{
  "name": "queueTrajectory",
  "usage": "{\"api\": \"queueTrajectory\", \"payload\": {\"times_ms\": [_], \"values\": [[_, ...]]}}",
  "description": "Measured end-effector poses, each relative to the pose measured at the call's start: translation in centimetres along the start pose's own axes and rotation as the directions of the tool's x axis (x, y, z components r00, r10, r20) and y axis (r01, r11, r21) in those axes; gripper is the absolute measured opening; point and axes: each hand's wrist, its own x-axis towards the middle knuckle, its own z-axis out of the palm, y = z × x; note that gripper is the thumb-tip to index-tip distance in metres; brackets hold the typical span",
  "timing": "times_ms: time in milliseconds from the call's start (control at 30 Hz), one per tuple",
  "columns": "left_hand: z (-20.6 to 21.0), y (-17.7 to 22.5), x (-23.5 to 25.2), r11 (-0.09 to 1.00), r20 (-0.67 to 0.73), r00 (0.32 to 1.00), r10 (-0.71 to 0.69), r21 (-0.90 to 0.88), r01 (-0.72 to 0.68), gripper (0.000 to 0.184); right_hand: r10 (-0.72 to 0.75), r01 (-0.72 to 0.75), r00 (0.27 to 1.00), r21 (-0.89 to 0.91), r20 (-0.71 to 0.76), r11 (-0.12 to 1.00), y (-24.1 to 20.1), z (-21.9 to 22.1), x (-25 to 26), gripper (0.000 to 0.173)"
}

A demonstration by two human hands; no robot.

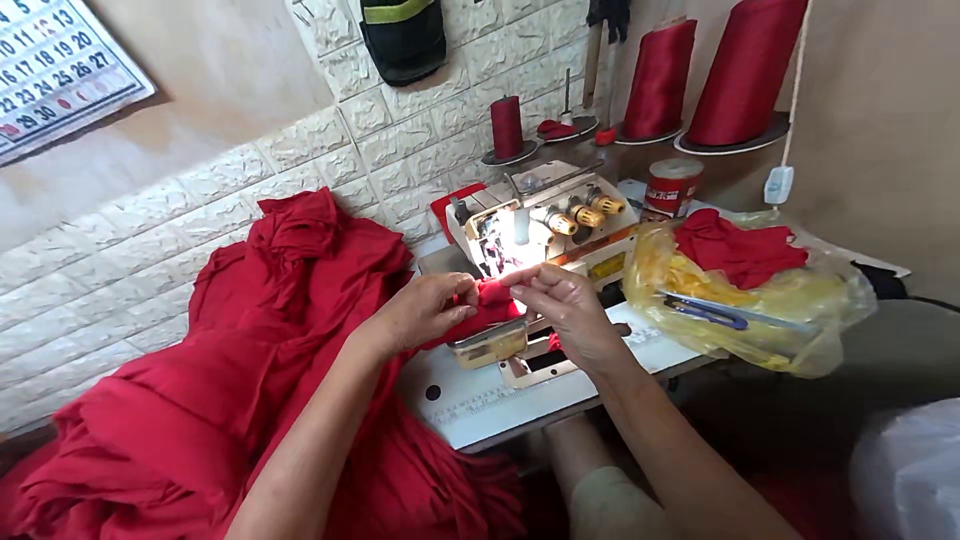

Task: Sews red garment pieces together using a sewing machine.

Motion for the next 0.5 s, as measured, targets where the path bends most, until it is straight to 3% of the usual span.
{"api": "queueTrajectory", "payload": {"times_ms": [167, 300, 500], "values": [[0.1, 0.4, -0.3, 0.998, -0.011, 0.999, -0.041, -0.057, 0.040, 0.010, -0.003, 0.002, 1.000, -0.046, -0.012, 0.999, -0.3, 0.1, 0.2, 0.018], [0.4, 0.0, -0.4, 0.998, -0.060, 0.998, 0.024, -0.056, -0.027, 0.009, 0.018, -0.018, 1.000, -0.098, -0.008, 0.995, -0.5, 0.0, 0.2, 0.020], [0.0, 1.8, -0.1, 0.995, -0.056, 0.998, 0.002, -0.102, -0.007, 0.013, 0.188, -0.038, 0.916, -0.387, 0.356, 0.921, -1.4, 1.2, 0.5, 0.012]]}}
